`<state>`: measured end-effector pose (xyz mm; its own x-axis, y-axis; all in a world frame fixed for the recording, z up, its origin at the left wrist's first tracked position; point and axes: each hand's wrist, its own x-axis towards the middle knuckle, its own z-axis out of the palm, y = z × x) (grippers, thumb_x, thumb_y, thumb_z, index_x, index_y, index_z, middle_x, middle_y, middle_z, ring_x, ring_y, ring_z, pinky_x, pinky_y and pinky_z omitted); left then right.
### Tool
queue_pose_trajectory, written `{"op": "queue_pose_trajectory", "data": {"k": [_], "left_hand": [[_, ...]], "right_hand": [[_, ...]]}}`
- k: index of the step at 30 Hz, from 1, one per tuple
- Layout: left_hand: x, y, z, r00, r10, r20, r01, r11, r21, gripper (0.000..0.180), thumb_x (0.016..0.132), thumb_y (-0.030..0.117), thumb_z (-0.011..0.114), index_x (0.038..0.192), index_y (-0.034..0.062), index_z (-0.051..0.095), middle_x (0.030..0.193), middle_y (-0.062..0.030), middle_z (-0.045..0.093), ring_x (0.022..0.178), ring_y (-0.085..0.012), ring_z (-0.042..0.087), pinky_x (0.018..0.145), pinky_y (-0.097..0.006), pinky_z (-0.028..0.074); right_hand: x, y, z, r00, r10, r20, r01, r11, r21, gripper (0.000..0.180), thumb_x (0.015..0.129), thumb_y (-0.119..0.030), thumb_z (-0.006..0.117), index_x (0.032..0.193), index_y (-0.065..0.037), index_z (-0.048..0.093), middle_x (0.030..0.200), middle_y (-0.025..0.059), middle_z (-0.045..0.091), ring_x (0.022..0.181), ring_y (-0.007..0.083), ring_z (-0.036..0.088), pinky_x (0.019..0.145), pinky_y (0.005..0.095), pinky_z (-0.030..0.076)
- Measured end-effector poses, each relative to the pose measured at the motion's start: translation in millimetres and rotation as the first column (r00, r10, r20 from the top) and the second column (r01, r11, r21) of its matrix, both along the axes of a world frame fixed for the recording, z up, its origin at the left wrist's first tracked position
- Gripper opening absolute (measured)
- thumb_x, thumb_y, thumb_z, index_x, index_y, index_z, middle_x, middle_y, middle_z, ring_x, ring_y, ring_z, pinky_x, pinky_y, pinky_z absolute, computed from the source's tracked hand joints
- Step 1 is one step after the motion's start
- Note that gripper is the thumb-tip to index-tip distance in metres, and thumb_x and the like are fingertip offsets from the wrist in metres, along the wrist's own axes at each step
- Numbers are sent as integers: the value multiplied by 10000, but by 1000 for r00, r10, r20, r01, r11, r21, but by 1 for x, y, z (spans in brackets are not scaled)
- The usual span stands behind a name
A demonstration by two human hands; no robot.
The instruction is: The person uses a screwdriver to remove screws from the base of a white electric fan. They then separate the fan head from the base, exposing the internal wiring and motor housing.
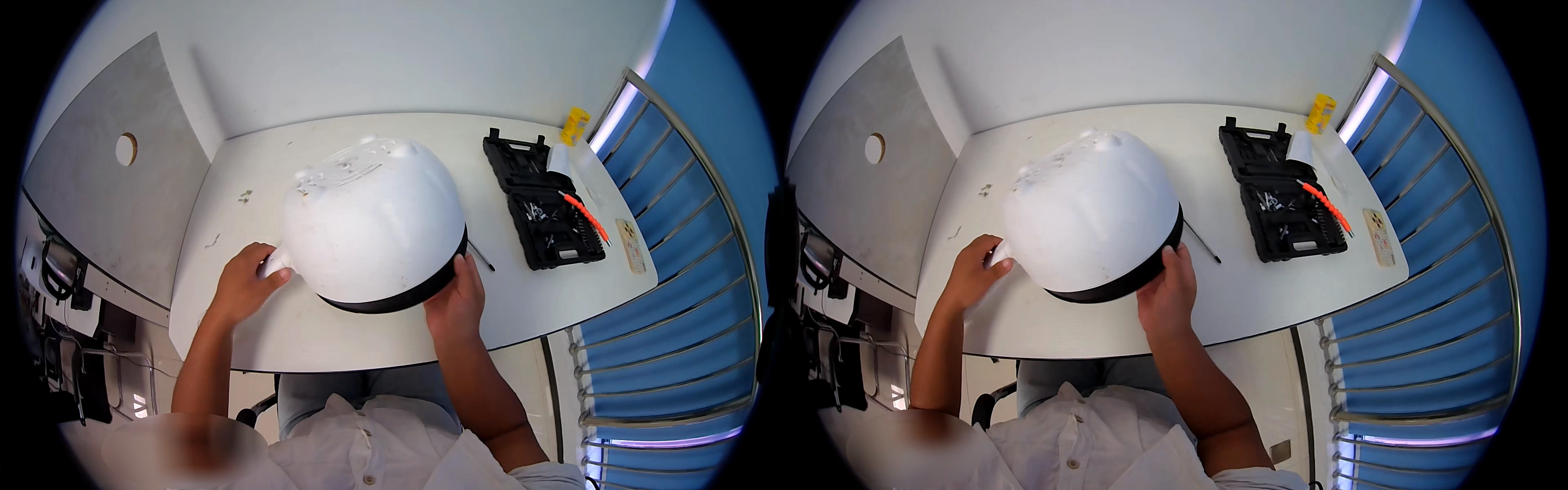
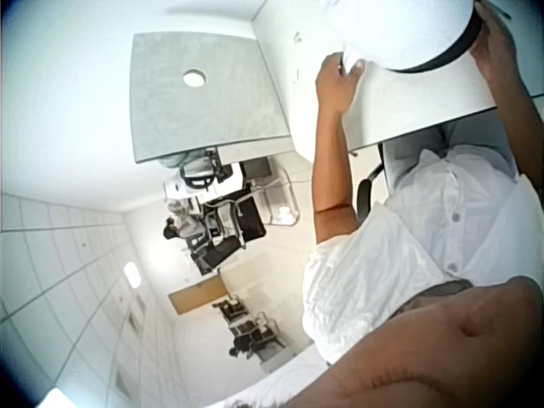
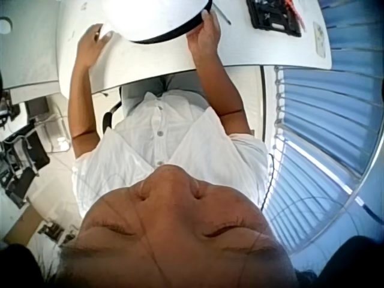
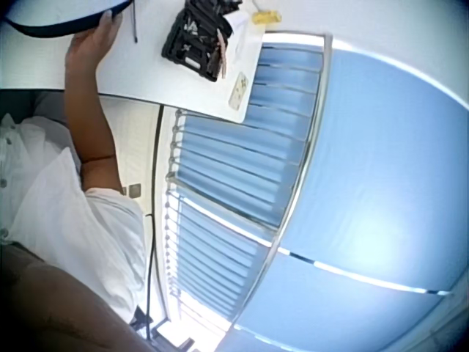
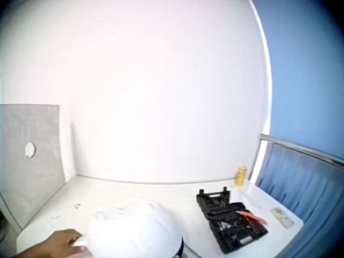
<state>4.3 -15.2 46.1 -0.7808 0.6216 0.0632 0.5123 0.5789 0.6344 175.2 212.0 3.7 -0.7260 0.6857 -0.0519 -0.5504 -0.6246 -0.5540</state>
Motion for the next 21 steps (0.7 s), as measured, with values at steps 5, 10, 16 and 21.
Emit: {"op": "queue_pose_trajectory", "data": {"k": [5, 10, 16, 21], "left_hand": [[7, 3, 0, 997, 54, -58, -52, 997, 51, 345, 787, 252, 659, 1002, -6, 575, 900, -133, 563, 786, -257, 549, 723, -338, 439], [0, 5, 11, 991, 102, -81, -84, 976, 203, 319, 798, 181, 654, 1029, -15, 553, 928, -134, 570, 805, -251, 550, 739, -333, 444], [-12, 2, 26, 938, -32, 345, -113, 913, 392, 388, 873, 340, 557, 1089, 18, 564, 934, -57, 603, 828, -141, 541, 763, -290, 436], [-17, 4, 14, 813, -121, 570, -231, 831, 506, 492, 886, 462, 509, 1088, 20, 579, 916, -64, 622, 776, -137, 583, 700, -276, 471]], "right_hand": [[10, 7, -31, 995, -23, 93, 35, 991, -128, 349, 957, -248, 376, 1209, -31, 482, 1221, 77, 531, 1152, 219, 480, 998, 367, 352], [20, 12, -47, 994, 20, 109, -5, 991, -133, 361, 966, -274, 358, 1211, -44, 491, 1231, 73, 534, 1158, 212, 477, 1003, 370, 350], [28, 15, -41, 984, 148, 99, -138, 985, -100, 370, 964, -290, 370, 1238, -61, 469, 1270, 65, 508, 1168, 213, 470, 1000, 387, 359], [35, 15, -28, 959, 192, 209, -209, 976, 64, 407, 935, -249, 437, 1295, -63, 403, 1287, 82, 478, 1178, 217, 462, 998, 406, 362]]}}
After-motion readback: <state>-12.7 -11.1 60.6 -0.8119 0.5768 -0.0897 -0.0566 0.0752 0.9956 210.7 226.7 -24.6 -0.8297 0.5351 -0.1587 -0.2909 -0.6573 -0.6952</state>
